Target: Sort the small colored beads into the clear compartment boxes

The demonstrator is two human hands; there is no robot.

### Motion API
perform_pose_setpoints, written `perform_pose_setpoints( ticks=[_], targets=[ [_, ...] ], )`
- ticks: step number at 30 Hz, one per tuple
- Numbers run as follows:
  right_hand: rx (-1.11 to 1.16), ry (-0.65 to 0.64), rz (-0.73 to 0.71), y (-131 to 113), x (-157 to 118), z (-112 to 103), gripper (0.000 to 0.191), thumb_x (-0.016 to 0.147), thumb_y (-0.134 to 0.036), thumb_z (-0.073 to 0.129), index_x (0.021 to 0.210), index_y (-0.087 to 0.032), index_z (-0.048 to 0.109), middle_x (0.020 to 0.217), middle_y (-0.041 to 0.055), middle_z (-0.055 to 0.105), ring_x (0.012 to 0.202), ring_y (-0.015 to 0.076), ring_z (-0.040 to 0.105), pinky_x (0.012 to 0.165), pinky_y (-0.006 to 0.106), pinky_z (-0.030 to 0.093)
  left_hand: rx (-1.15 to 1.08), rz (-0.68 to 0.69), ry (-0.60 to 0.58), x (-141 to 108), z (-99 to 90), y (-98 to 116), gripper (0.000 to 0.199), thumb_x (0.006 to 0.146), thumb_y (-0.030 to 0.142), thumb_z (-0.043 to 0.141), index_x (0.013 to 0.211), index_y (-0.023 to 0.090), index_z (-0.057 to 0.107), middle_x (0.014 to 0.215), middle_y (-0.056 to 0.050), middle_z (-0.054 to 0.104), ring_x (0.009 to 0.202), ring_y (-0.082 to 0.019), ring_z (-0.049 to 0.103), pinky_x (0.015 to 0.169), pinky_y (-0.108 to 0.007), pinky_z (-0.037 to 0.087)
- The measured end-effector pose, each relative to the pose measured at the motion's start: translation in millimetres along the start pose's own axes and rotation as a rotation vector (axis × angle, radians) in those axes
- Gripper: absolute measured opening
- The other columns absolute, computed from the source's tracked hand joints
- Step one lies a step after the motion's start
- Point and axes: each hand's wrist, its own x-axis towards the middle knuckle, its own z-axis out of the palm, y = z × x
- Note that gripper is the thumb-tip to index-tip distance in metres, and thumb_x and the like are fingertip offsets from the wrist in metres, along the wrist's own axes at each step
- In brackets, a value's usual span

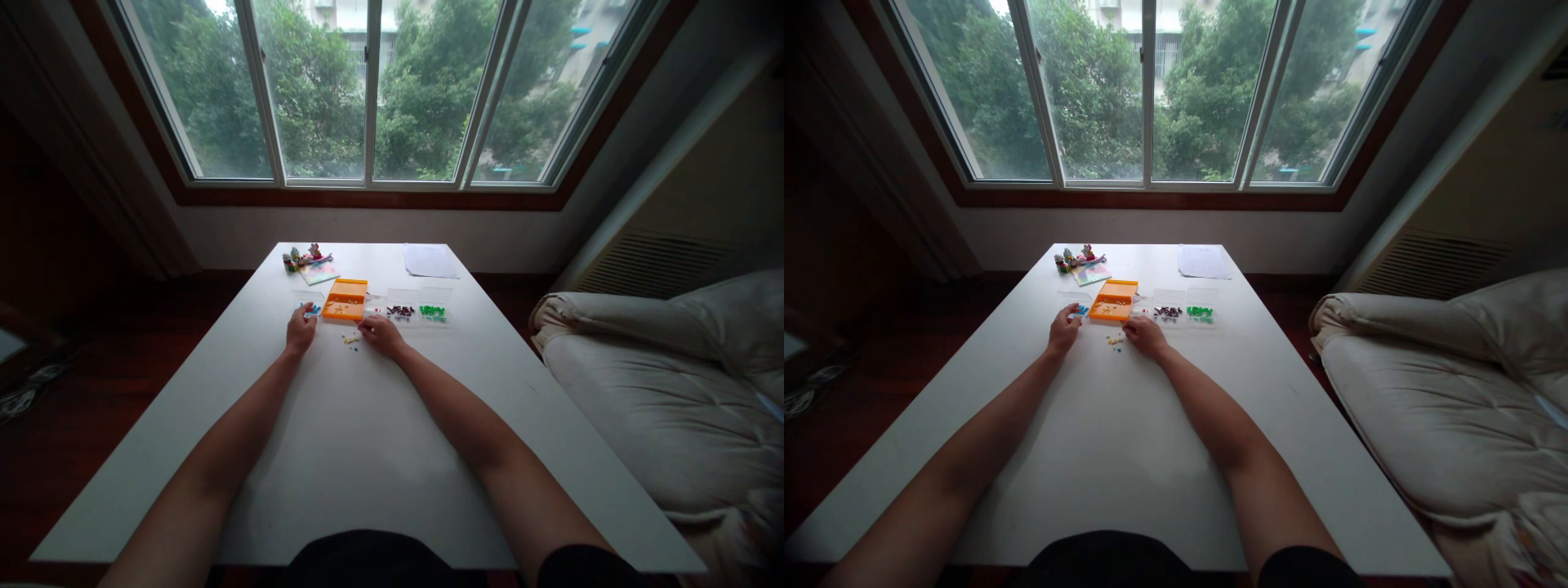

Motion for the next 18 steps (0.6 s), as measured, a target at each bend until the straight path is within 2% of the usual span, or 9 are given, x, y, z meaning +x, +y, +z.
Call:
perform_pose_setpoints(
  ticks=[5, 9, 14, 18],
  targets=[
    [-0.002, -0.005, -0.013, 0.3, -0.1, 0.1, 0.012, 0.090, -0.019, 0.062, 0.089, -0.022, 0.074, 0.089, 0.0037, 0.069, 0.085, 0.0173, 0.058, 0.079, 0.027, 0.042, 0.102, 0.129, -0.054, -5.3, -1.0, 9.3, 0.029, 0.088, 0.025, 0.055, 0.112, 0.021, 0.071, 0.111, -0.007, 0.071, 0.082, -0.017, 0.065, 0.082, -0.032, 0.053],
    [-0.007, -0.014, -0.013, 0.3, 0.0, 0.3, 0.012, 0.090, -0.019, 0.063, 0.090, -0.022, 0.074, 0.091, 0.0040, 0.069, 0.086, 0.0175, 0.058, 0.080, 0.028, 0.042, 0.201, 0.324, -0.202, -19.9, 4.7, 27.1, 0.020, 0.088, 0.025, 0.055, 0.097, 0.021, 0.074, 0.097, -0.006, 0.071, 0.077, -0.017, 0.063, 0.075, -0.030, 0.051],
    [-0.011, -0.018, -0.008, 0.9, 0.3, 0.9, 0.011, 0.091, -0.020, 0.063, 0.090, -0.022, 0.074, 0.090, 0.0044, 0.069, 0.088, 0.0179, 0.058, 0.082, 0.029, 0.042, 0.300, 0.629, -0.474, -43.3, 15.5, 49.2, 0.017, 0.088, 0.025, 0.059, 0.091, 0.024, 0.075, 0.090, -0.003, 0.070, 0.074, -0.015, 0.061, 0.071, -0.028, 0.047],
    [-0.014, -0.017, -0.017, 1.2, 0.5, 0.4, 0.010, 0.091, -0.020, 0.064, 0.091, -0.021, 0.074, 0.091, 0.0047, 0.068, 0.088, 0.0179, 0.058, 0.082, 0.028, 0.042, 0.338, 0.673, -0.545, -48.6, 16.1, 54.4, 0.016, 0.085, 0.025, 0.063, 0.095, 0.025, 0.075, 0.091, -0.003, 0.069, 0.074, -0.015, 0.060, 0.069, -0.027, 0.044]
  ],
)
